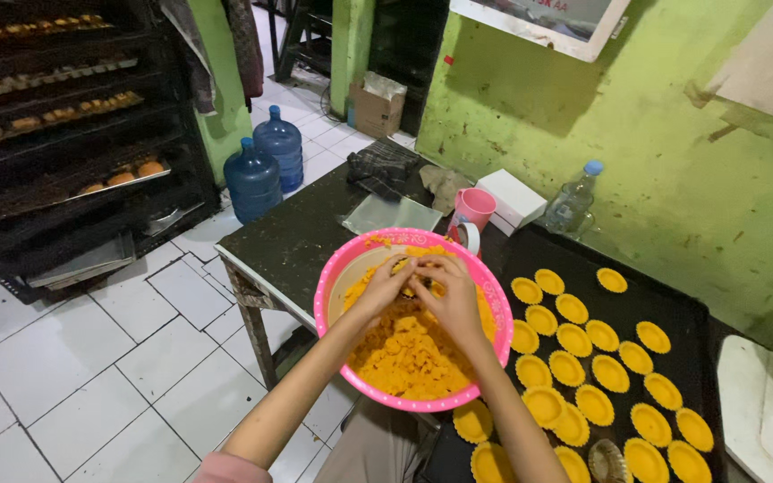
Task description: The person takes handfuls of yellow dough from a pink bowl and presses it into individual metal tart molds by hand to form tart shells, then places the formed shells onto a black baking tray.
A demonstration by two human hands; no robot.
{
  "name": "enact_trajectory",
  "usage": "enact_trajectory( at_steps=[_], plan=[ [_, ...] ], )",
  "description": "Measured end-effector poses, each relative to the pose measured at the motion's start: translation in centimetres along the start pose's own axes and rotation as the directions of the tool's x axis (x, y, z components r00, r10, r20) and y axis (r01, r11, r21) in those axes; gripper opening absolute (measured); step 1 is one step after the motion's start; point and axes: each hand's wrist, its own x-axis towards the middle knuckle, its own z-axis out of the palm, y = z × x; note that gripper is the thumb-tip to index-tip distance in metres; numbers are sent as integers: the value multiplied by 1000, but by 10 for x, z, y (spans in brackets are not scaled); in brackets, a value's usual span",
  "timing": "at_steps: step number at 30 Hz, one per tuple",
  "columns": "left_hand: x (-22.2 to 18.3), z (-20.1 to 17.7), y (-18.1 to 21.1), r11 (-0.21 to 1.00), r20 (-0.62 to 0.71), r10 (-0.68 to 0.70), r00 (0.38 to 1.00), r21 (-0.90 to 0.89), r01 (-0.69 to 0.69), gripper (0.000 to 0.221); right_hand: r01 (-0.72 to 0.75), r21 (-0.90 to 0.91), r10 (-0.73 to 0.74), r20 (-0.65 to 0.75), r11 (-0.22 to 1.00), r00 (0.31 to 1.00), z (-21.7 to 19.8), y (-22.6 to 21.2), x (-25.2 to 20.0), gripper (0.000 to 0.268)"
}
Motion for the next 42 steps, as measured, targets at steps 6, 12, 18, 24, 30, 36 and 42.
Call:
enact_trajectory(
  at_steps=[6,12,18,24,30,36,42],
  plan=[
    [7,-11,-2,978,-49,205,978,-29,-207,30,-305,640,467,-95,705,879,-6,0,6,22],
    [0,11,8,983,108,140,984,-135,-125,31,-558,422,520,213,715,827,-9,-28,3,67],
    [-25,16,37,977,169,211,963,6,-215,42,-440,360,465,19,823,885,18,27,1,42],
    [-16,7,20,877,44,176,983,446,-177,47,-330,157,351,-130,931,927,-1,-1,-6,33],
    [-32,8,39,498,174,459,871,762,-414,24,-262,173,264,14,949,965,-25,-47,0,31],
    [-28,13,35,614,175,437,882,659,-435,27,-227,78,234,-85,971,969,-4,-1,-5,20],
    [-34,15,43,629,93,433,897,681,-374,27,-302,127,308,-29,945,951,-11,-23,-1,25]
  ],
)
